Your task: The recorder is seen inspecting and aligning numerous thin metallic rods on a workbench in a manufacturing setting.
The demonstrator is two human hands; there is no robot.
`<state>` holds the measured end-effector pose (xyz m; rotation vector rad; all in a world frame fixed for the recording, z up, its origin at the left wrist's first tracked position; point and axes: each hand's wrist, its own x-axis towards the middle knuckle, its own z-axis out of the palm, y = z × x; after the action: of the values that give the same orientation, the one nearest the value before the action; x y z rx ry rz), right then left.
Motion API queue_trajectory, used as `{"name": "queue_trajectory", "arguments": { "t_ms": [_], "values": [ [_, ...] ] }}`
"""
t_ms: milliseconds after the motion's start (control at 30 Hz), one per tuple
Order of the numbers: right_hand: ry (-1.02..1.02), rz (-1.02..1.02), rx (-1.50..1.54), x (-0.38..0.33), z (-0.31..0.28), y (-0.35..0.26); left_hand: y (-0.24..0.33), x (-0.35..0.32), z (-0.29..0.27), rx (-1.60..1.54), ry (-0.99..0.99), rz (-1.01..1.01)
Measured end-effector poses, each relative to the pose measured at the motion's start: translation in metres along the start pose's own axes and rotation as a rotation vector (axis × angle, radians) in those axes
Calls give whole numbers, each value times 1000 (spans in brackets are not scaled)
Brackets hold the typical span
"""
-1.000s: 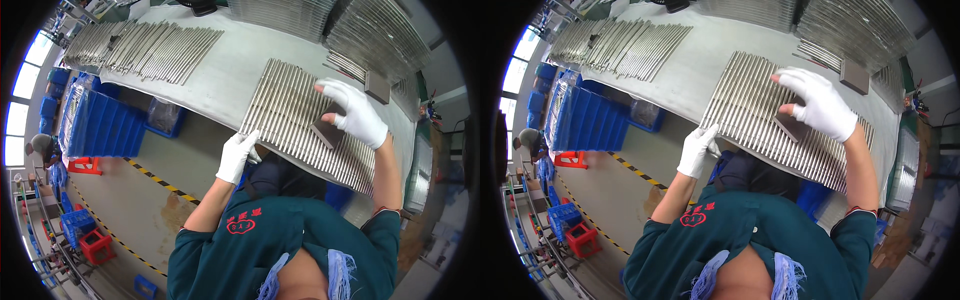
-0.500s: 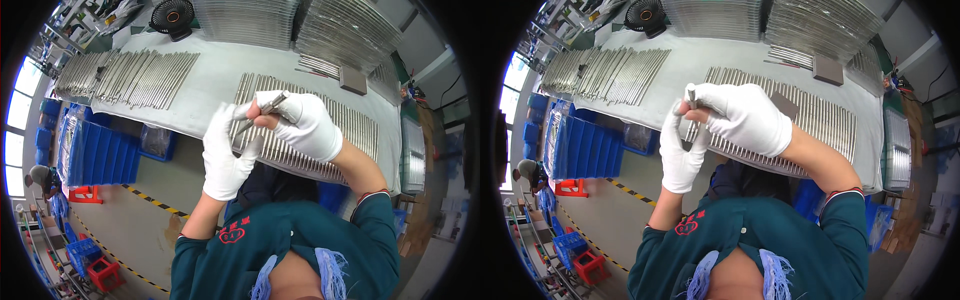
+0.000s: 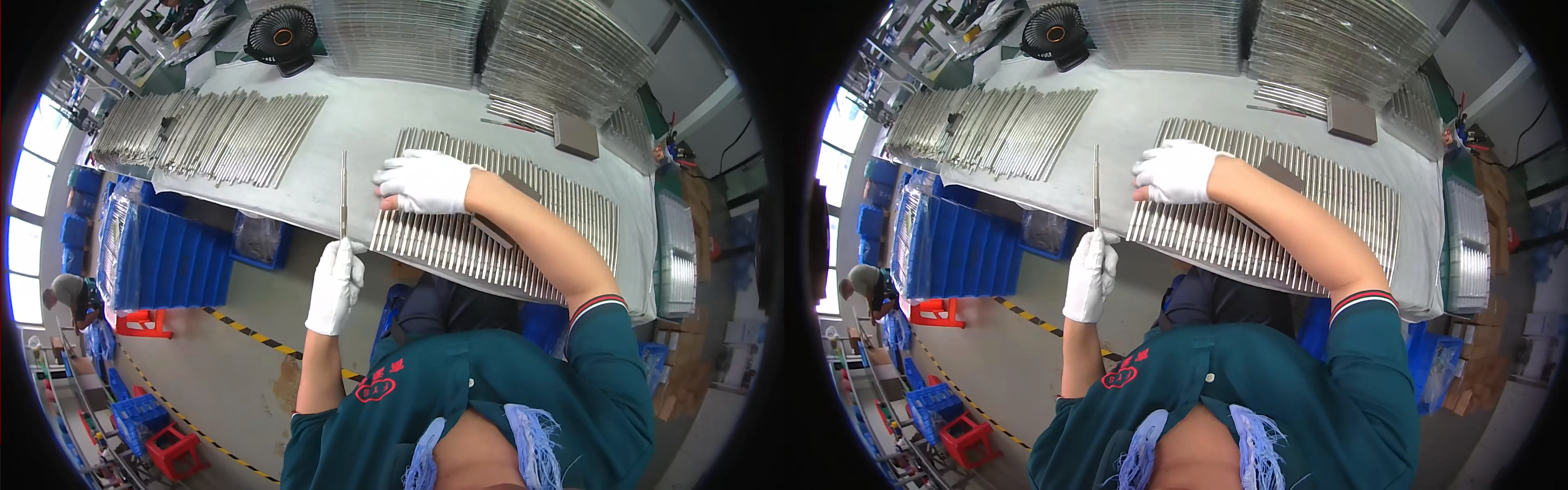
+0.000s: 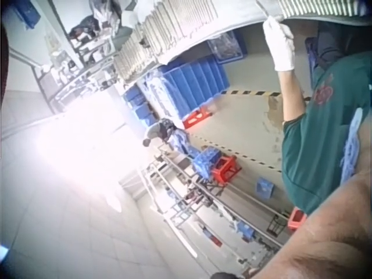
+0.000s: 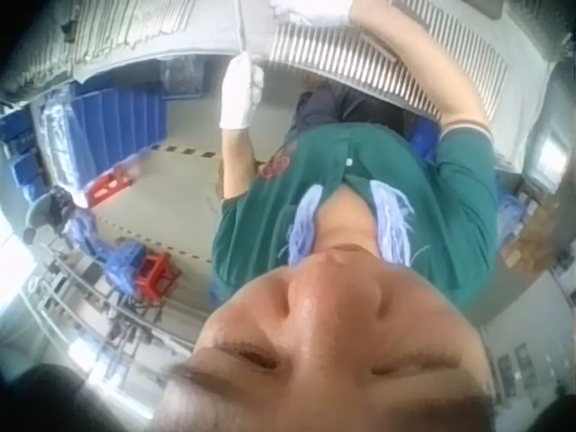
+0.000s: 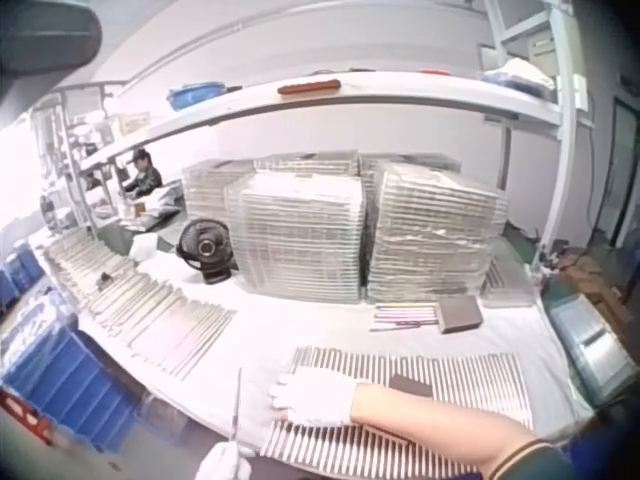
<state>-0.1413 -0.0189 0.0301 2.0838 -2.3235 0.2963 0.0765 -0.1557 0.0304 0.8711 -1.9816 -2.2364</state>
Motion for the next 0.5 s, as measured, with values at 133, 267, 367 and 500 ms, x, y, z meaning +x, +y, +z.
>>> {"name": "queue_trajectory", "arguments": {
  "t_ms": [133,267,367,500],
  "values": [
    [158,341,78,-46,-45,10,-17,6,-13,32,5,2],
    [257,913,-401,-127,-48,82,-23,6,-15,10,-87,-101],
    [38,1344,-490,-192,-28,119,-28,11,-9,-28,-173,-126],
    [133,1371,-455,-207,-15,131,-44,18,-18,-152,-181,-188]
  ]
}}
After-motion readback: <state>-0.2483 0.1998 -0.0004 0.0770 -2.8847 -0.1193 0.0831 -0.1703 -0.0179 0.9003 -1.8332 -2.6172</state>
